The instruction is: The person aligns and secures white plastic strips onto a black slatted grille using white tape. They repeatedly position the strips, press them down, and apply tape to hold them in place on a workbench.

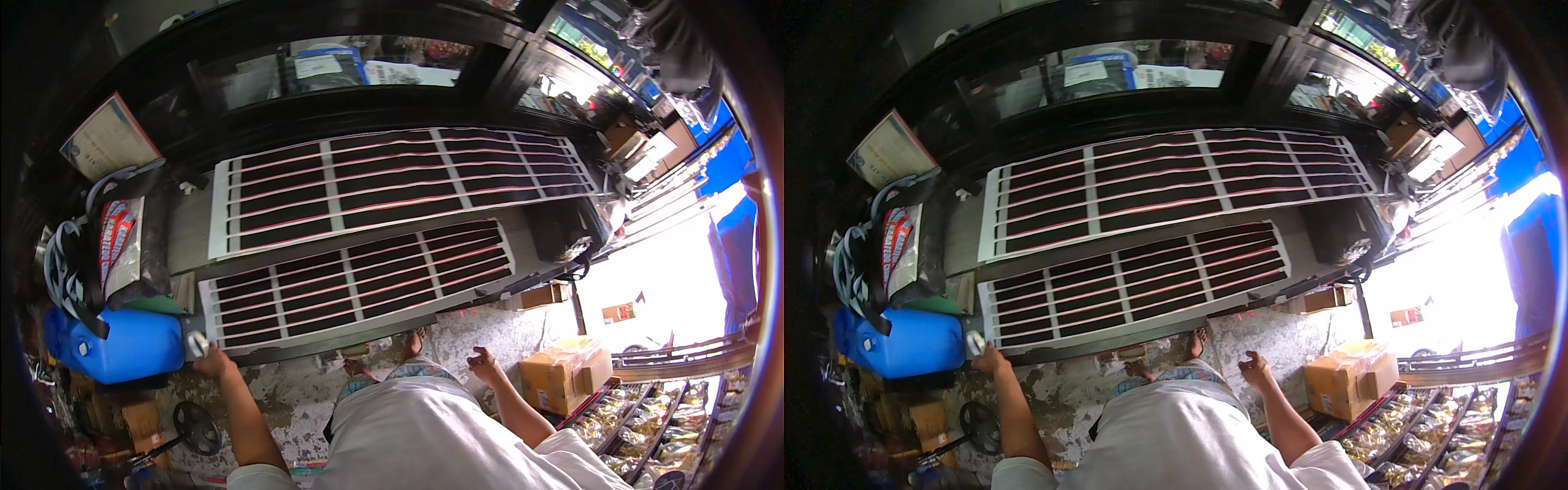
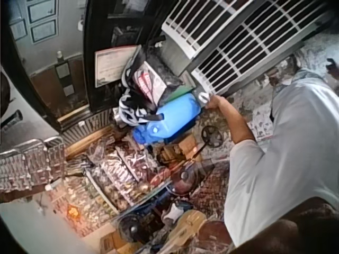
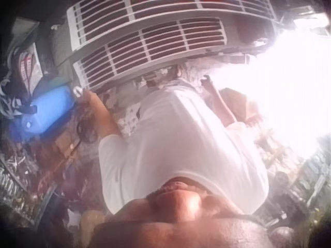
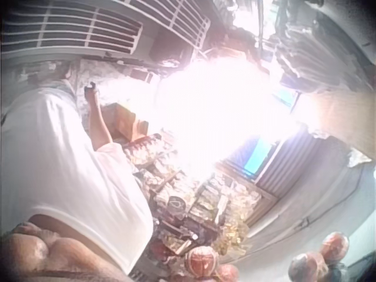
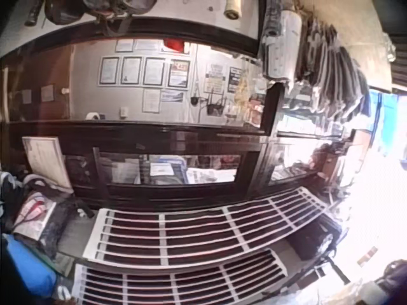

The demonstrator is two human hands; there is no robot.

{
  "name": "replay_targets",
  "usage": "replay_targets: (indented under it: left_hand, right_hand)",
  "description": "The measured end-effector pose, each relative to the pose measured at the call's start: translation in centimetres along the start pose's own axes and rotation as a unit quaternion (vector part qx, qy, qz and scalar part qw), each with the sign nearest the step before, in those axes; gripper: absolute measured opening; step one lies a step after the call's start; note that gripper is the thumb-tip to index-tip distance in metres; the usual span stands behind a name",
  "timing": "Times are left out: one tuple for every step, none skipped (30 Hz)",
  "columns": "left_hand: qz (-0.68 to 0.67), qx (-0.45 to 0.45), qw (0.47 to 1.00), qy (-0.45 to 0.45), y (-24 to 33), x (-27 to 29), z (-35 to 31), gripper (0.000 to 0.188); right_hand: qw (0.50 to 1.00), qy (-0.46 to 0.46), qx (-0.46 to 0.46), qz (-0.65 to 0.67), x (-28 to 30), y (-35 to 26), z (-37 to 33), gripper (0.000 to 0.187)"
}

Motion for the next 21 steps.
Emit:
replay_targets:
  left_hand:
    - [-0.028,-0.005,0.999,0.022,-0.4,1.4,1.6,0.064]
    - [-0.016,-0.014,1.000,-0.007,-0.4,1.7,2.2,0.062]
    - [-0.002,-0.023,0.999,-0.037,-0.1,1.7,2.5,0.061]
    - [0.052,-0.029,0.998,0.001,0.3,2.5,1.5,0.056]
    - [0.050,-0.033,0.997,-0.048,1.1,2.5,1.4,0.051]
    - [0.087,-0.058,0.994,-0.029,2.1,3.5,0.8,0.047]
    - [0.124,-0.079,0.989,-0.003,3.2,5.0,-0.3,0.043]
    - [0.062,-0.095,0.993,-0.022,2.8,5.3,-0.3,0.039]
    - [-0.001,-0.110,0.993,-0.040,2.4,6.1,-0.6,0.035]
    - [-0.063,-0.125,0.988,-0.058,2.0,6.3,-0.8,0.030]
    - [-0.086,-0.125,0.983,-0.099,2.6,5.4,-2.9,0.028]
    - [-0.108,-0.124,0.976,-0.140,3.1,5.4,-6.2,0.027]
    - [-0.128,-0.123,0.967,-0.181,4.1,5.0,-10.4,0.027]
    - [-0.160,-0.137,0.948,-0.239,4.5,4.6,-14.1,0.031]
    - [-0.193,-0.150,0.923,-0.296,4.5,4.0,-17.9,0.035]
    - [-0.225,-0.162,0.894,-0.352,4.5,3.4,-22.0,0.040]
    - [-0.216,-0.171,0.886,-0.372,4.6,2.9,-26.1,0.048]
    - [-0.190,-0.130,0.895,-0.381,6.0,2.0,-31.2,0.055]
    - [-0.202,-0.121,0.898,-0.373,5.7,1.5,-34.5,0.069]
    - [-0.219,-0.117,0.853,-0.459,5.5,-0.5,-38.1,0.074]
    - [-0.163,-0.129,0.839,-0.503,6.9,-1.8,-42.6,0.071]
  right_hand:
    - [1.000,-0.004,0.018,-0.015,0.0,-1.7,-0.1,0.056]
    - [0.999,-0.003,0.033,-0.029,0.1,-2.8,-0.3,0.056]
    - [0.998,-0.002,0.045,-0.045,0.3,-3.2,-0.6,0.056]
    - [0.997,0.000,0.039,-0.068,0.6,-2.7,-0.3,0.055]
    - [0.996,0.011,0.042,-0.078,1.1,-3.4,-0.7,0.053]
    - [0.995,0.023,0.044,-0.088,1.7,-4.2,-1.0,0.051]
    - [0.993,0.032,0.052,-0.102,2.5,-5.2,-1.0,0.049]
    - [0.993,0.050,0.063,-0.082,3.1,-4.8,-0.5,0.046]
    - [0.993,0.069,0.074,-0.062,3.8,-4.6,0.3,0.043]
    - [0.992,0.086,0.084,-0.041,4.5,-4.1,1.0,0.041]
    - [0.988,0.122,0.092,-0.024,6.0,-4.2,1.3,0.038]
    - [0.982,0.158,0.099,-0.007,7.9,-4.7,1.8,0.036]
    - [0.976,0.192,0.105,0.009,9.7,-4.8,2.3,0.034]
    - [0.961,0.234,0.147,0.021,11.6,-5.7,2.9,0.033]
    - [0.941,0.291,0.173,-0.004,13.6,-6.1,3.6,0.028]
    - [0.940,0.293,0.176,0.019,15.0,-6.1,5.1,0.028]
    - [0.938,0.295,0.180,0.041,16.5,-6.3,6.7,0.027]
    - [0.936,0.298,0.184,0.033,18.0,-6.7,7.9,0.028]
    - [0.935,0.295,0.194,0.027,19.5,-8.1,8.9,0.030]
    - [0.934,0.293,0.202,0.018,20.9,-9.1,9.9,0.031]
    - [0.924,0.309,0.227,-0.010,22.2,-9.8,10.8,0.033]
Point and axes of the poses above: each hand's wrist, its own z-axis towards the middle knuckle, its own x-axis out of the back of the hand, y = z × x, the point moved 10 cm from there along z, towards the middle knuckle, and after that the axes turned 9 degrees about -z, right-handed, at the moved point
